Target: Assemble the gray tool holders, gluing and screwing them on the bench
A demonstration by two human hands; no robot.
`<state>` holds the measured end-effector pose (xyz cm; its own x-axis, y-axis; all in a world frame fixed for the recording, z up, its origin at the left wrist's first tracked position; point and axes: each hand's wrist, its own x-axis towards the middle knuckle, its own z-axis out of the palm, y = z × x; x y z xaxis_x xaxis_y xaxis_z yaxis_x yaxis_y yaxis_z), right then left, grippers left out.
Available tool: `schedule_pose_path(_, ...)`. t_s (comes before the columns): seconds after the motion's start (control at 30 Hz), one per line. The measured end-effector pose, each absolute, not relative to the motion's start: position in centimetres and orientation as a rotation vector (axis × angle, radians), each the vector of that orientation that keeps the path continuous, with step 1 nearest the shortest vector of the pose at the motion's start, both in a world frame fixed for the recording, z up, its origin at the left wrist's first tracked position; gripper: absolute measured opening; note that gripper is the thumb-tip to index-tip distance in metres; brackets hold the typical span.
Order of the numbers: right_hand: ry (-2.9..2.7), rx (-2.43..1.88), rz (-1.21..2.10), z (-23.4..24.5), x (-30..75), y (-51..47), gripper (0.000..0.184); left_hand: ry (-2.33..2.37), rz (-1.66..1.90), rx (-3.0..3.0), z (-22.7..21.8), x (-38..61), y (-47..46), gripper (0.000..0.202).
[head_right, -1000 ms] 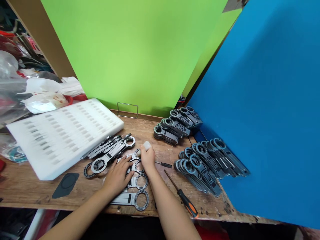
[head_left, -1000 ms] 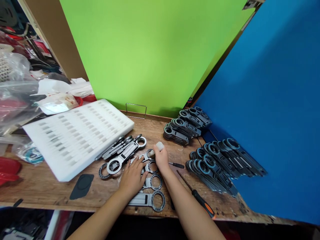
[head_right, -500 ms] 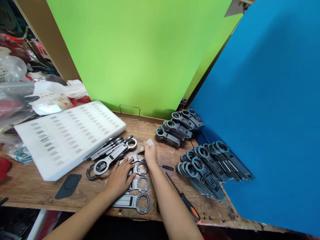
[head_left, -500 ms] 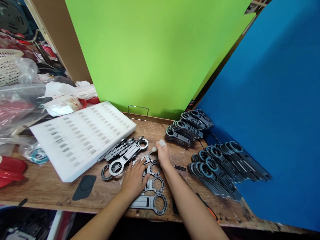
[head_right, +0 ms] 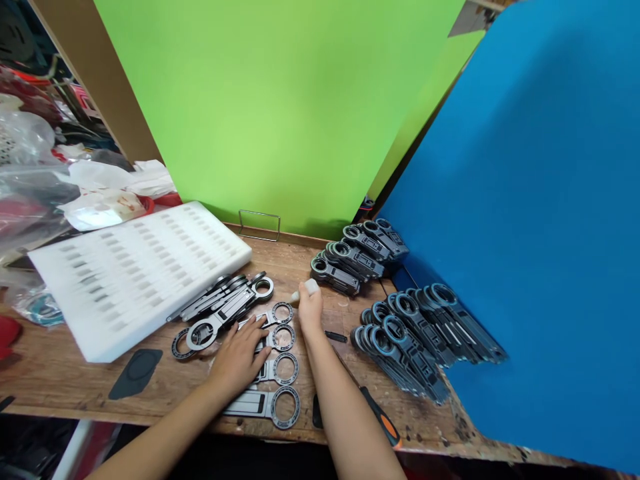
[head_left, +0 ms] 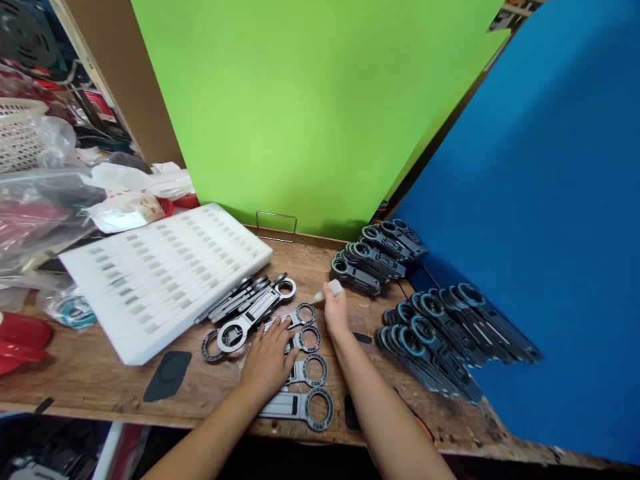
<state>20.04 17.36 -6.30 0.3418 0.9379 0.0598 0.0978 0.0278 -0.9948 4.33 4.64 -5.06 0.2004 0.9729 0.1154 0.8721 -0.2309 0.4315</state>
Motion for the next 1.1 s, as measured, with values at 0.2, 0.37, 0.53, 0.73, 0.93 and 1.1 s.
schedule_pose_path(0.2,-1.058,-1.437,0.808,-5.7,20.7,16.0,0.026,1.751,0.532,2.208,-5.1,4.3,4.6,0.025)
schedule_pose_path(0.37,-1.056,-1.472,0.789,-5.2,21.0,15.1,0.026,1.755,0.542,2.211,-5.2,4.3,4.6,0.024)
schedule_pose_path(0.53,-1.004,-1.460,0.843,-4.8,21.4,14.1,0.024,1.756,0.547,2.209,-5.1,4.3,4.6,0.024)
schedule_pose_path(0.73,-0.772,-1.364,1.037,-4.4,21.9,14.3,0.028,1.747,0.549,2.214,-4.9,4.3,4.6,0.024)
schedule_pose_path(0.93,-0.428,-1.198,1.412,-3.6,24.0,15.1,0.030,1.748,0.559,2.202,-4.9,4.4,4.6,0.027)
schedule_pose_path(1.1,-0.279,-1.069,1.619,-3.4,23.4,15.0,0.018,1.737,0.541,2.201,-4.7,4.4,4.5,0.026)
